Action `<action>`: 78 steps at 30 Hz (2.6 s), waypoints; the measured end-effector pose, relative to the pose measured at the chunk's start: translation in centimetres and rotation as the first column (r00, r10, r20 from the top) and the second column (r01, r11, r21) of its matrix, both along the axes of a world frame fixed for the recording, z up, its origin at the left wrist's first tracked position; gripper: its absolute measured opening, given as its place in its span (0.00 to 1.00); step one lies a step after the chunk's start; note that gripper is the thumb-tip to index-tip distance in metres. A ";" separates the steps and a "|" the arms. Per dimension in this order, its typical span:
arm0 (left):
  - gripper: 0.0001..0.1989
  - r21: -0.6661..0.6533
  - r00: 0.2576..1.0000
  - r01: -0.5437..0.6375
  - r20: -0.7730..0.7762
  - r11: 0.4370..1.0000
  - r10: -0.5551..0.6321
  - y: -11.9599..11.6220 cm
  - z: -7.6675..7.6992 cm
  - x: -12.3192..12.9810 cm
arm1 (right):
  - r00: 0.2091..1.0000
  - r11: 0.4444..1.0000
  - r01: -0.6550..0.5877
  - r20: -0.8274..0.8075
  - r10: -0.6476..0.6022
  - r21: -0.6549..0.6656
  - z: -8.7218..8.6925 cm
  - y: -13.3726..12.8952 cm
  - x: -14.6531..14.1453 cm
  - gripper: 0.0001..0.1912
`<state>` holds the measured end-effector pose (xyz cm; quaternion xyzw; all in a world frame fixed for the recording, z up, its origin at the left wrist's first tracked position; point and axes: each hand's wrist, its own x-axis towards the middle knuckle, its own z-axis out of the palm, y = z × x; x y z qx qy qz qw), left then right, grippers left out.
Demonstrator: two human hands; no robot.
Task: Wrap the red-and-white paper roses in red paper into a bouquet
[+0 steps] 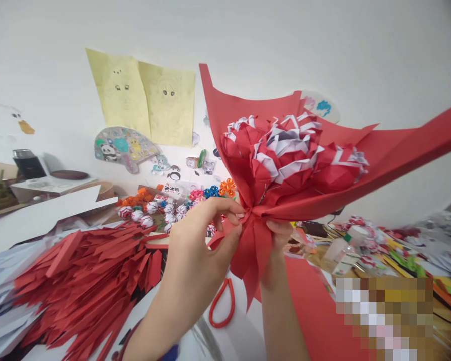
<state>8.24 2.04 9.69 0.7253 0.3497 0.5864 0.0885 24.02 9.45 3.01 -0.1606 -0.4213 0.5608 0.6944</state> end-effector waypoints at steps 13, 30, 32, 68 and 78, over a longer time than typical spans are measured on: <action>0.13 -0.016 0.999 0.010 0.040 1.000 -0.009 -0.3 0.0 0.0 | 1.000 0.997 0.006 0.023 -0.004 -0.073 -0.2 -0.5 -0.2 0.15; 0.14 -0.006 0.996 0.002 0.085 1.000 -0.002 -0.5 0.0 -0.2 | 0.989 0.988 0.141 0.050 -0.138 -0.064 -0.6 -0.3 -0.3 0.15; 0.14 -0.006 0.996 0.010 0.090 1.000 -0.009 -0.5 0.0 -0.2 | 0.984 0.982 0.179 0.031 -0.177 -0.066 -0.3 -0.6 -0.6 0.14; 0.15 -0.017 0.985 0.066 0.160 0.998 -0.063 -0.8 0.2 -0.2 | 0.999 0.999 0.028 0.020 -0.029 0.039 -0.6 -0.9 -0.2 0.15; 0.14 -0.001 0.979 0.084 0.189 0.997 -0.082 -0.6 0.1 -0.1 | 0.999 0.998 0.034 0.010 -0.035 0.058 0.0 -0.4 0.6 0.12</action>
